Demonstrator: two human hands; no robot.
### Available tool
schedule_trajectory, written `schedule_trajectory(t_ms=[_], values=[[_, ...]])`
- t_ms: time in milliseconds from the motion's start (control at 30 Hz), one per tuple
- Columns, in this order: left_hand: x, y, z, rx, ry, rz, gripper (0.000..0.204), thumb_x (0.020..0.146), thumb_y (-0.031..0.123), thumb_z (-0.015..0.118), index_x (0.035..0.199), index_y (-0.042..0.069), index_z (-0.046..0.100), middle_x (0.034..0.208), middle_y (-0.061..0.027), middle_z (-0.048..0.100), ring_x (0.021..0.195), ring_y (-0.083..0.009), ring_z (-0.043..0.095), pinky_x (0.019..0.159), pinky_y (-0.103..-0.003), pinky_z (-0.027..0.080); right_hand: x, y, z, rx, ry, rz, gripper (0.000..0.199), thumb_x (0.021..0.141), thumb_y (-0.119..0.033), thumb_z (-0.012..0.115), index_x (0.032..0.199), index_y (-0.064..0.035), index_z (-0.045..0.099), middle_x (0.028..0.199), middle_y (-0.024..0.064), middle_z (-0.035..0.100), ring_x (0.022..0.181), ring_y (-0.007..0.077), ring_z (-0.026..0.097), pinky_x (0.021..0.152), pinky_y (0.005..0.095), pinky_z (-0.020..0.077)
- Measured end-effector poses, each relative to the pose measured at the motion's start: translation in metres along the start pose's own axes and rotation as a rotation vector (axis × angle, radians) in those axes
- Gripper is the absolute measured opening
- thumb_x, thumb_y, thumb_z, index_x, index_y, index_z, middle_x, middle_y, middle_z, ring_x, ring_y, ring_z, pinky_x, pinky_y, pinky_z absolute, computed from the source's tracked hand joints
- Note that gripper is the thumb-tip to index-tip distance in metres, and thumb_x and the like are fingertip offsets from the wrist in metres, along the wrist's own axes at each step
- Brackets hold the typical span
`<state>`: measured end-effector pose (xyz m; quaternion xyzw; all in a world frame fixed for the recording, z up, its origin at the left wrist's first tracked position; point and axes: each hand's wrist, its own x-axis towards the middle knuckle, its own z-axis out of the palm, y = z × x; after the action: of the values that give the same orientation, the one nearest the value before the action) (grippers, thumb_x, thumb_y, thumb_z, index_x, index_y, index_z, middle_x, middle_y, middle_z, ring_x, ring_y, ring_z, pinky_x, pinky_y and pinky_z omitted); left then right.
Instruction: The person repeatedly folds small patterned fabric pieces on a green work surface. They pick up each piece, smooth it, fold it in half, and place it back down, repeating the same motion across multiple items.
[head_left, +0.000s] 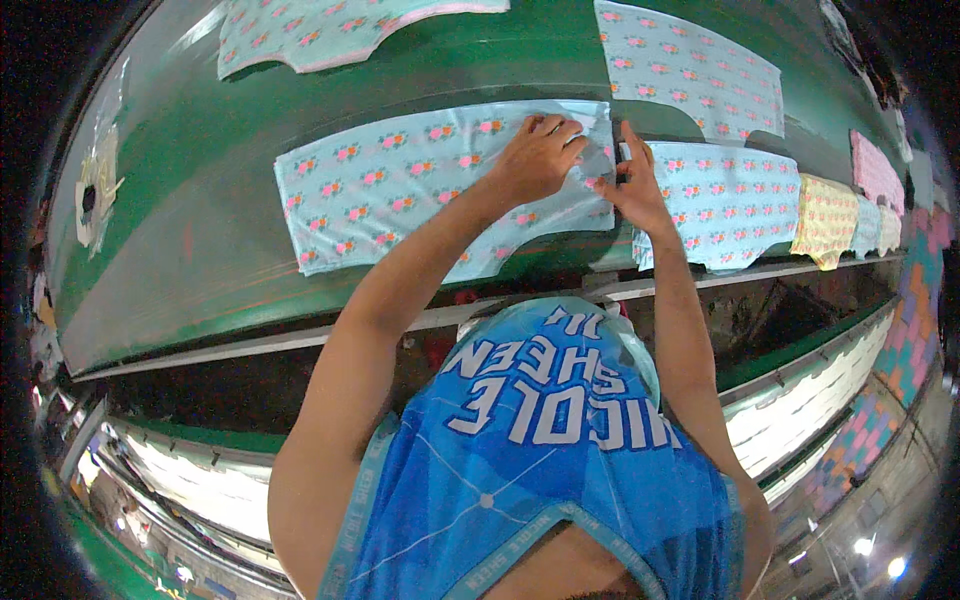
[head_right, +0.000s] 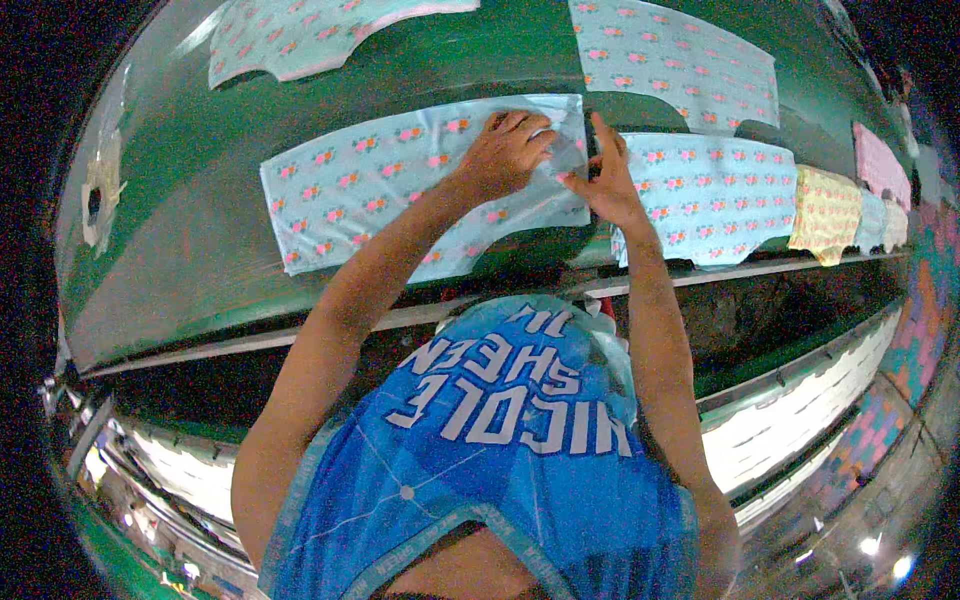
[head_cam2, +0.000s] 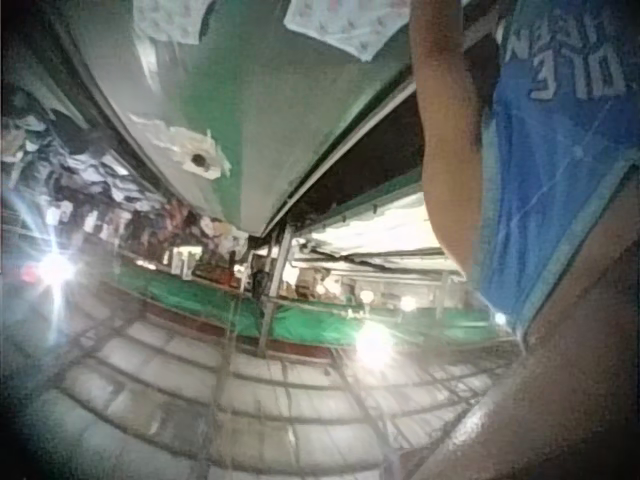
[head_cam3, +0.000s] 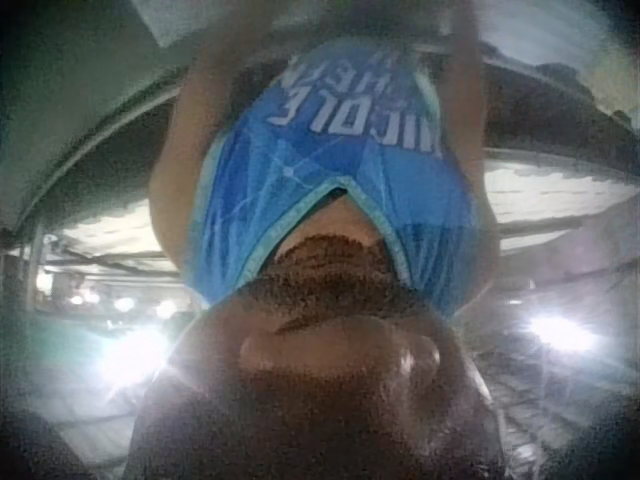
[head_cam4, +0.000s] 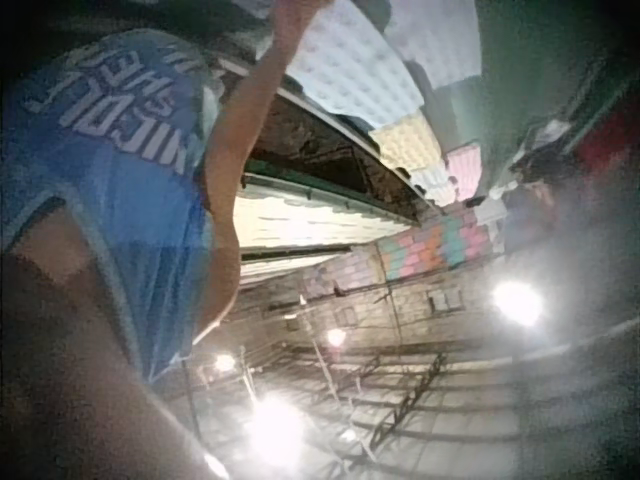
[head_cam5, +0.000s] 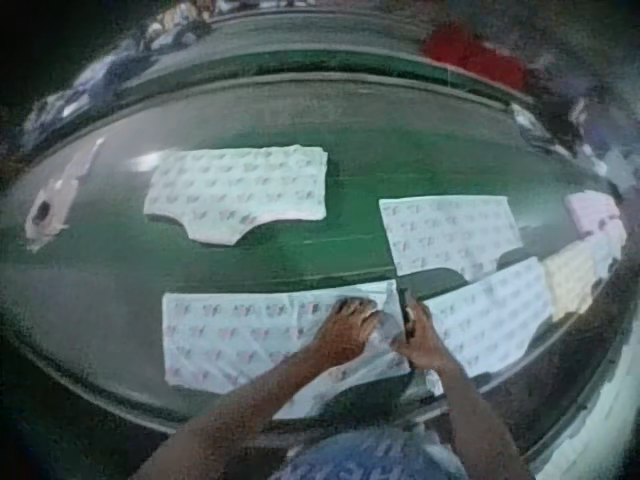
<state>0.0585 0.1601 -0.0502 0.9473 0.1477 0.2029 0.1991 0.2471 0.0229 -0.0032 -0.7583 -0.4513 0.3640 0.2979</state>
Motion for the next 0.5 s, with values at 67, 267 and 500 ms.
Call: schedule_trajectory(t_ms=[67,267,500], values=[[0.017,-0.003,0.007,0.082,0.058,0.031,0.046,0.094,0.029,0.071,0.135,0.008,0.066,0.147,-0.0115,0.056,0.144,-0.0359,0.046,0.119,-0.059,0.035,-0.001,0.002,-0.006,0.035,-0.017,0.025,0.115,0.08,-0.016,0.089,0.171,-0.0166,0.019,0.165,0.0208,0.027,0.104,0.0233,0.055,0.082,0.0357,0.0587],[0.031,-0.009,0.009,-0.059,-0.073,0.03,0.045,0.099,0.032,0.067,0.136,0.008,0.066,0.152,-0.0138,0.055,0.142,-0.0365,0.048,0.12,-0.064,0.032,-0.011,0.014,-0.004,-0.065,-0.001,-0.072,0.116,0.078,-0.003,0.085,0.171,-0.0243,0.02,0.161,0.0137,0.026,0.108,0.0222,0.054,0.088,0.0363,0.0561],[0.03,-0.004,0.027,0.104,0.104,-0.031,0.05,0.097,0.037,0.069,0.141,0.011,0.065,0.158,-0.0126,0.053,0.147,-0.0392,0.046,0.123,-0.067,0.026,-0.011,-0.008,-0.014,-0.037,-0.108,0.124,0.119,0.075,-0.004,0.087,0.171,-0.026,0.019,0.16,0.0191,0.027,0.124,0.0334,0.058,0.099,0.0415,0.0578]])
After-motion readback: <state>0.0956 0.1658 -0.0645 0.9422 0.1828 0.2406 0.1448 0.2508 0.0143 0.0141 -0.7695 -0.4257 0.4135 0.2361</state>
